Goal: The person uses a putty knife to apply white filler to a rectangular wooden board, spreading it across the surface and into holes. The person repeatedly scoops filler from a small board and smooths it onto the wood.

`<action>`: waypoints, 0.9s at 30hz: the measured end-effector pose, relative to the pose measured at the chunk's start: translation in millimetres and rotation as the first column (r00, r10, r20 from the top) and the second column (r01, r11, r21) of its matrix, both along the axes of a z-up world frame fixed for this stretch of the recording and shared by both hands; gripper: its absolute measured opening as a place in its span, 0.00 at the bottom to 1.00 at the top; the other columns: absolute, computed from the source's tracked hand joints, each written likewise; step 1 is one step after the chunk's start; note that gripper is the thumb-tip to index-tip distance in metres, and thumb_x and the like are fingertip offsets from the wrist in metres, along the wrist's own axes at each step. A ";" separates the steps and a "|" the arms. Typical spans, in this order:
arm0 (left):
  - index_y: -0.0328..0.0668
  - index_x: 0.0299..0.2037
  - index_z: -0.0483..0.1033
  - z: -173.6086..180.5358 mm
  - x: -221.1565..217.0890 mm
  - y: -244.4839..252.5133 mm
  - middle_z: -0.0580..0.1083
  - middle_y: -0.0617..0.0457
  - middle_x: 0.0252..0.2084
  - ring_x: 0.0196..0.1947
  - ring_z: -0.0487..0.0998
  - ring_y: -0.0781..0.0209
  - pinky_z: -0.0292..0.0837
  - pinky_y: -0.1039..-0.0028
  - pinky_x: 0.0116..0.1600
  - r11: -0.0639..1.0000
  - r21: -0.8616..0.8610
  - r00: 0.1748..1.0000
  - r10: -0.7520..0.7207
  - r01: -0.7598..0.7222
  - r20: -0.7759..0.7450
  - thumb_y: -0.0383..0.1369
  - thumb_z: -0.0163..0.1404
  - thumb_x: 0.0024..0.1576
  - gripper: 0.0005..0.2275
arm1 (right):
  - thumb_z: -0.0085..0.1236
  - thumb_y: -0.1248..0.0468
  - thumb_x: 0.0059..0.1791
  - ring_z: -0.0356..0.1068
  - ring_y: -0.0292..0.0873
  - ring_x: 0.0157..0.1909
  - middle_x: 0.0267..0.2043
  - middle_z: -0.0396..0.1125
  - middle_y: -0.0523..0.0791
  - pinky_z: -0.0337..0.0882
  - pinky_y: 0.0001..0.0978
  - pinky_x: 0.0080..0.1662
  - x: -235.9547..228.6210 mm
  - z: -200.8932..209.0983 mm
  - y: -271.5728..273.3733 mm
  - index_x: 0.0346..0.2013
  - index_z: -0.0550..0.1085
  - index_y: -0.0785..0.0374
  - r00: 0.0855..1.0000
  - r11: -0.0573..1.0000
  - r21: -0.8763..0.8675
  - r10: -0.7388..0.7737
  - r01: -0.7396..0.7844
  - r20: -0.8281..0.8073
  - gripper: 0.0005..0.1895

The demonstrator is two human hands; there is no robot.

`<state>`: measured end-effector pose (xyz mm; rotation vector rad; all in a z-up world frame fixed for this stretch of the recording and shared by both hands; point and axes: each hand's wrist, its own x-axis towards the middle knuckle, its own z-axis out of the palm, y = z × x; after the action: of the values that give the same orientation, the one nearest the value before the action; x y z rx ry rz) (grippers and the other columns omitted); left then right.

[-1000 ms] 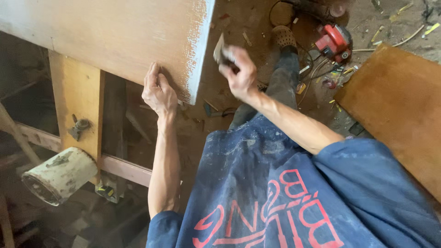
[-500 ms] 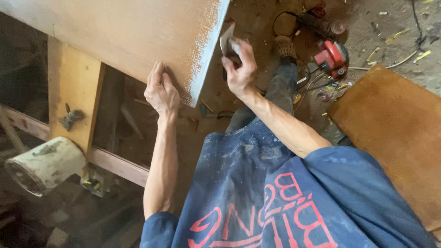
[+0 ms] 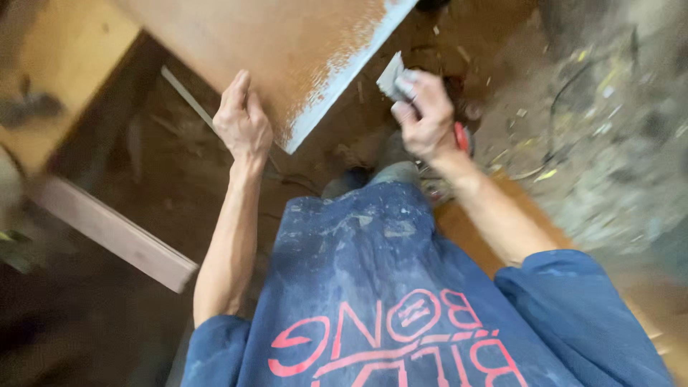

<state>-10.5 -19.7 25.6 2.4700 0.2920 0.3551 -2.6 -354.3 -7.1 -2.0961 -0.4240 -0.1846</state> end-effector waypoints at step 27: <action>0.31 0.53 0.80 -0.8 47.9 -89.5 0.78 0.37 0.55 0.54 0.82 0.44 0.77 0.64 0.59 0.982 0.033 0.981 0.186 -0.188 0.053 0.22 0.50 0.61 0.11 | 0.66 0.73 0.49 0.73 0.43 0.52 0.57 0.69 0.48 0.79 0.33 0.54 101.1 26.3 -60.9 0.58 0.72 0.64 0.926 0.975 0.223 0.084 -0.001 -0.367 0.23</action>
<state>37.3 -109.2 24.8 2.4726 0.5031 0.5042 98.5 -415.2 19.2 -1.8471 -0.2061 0.1885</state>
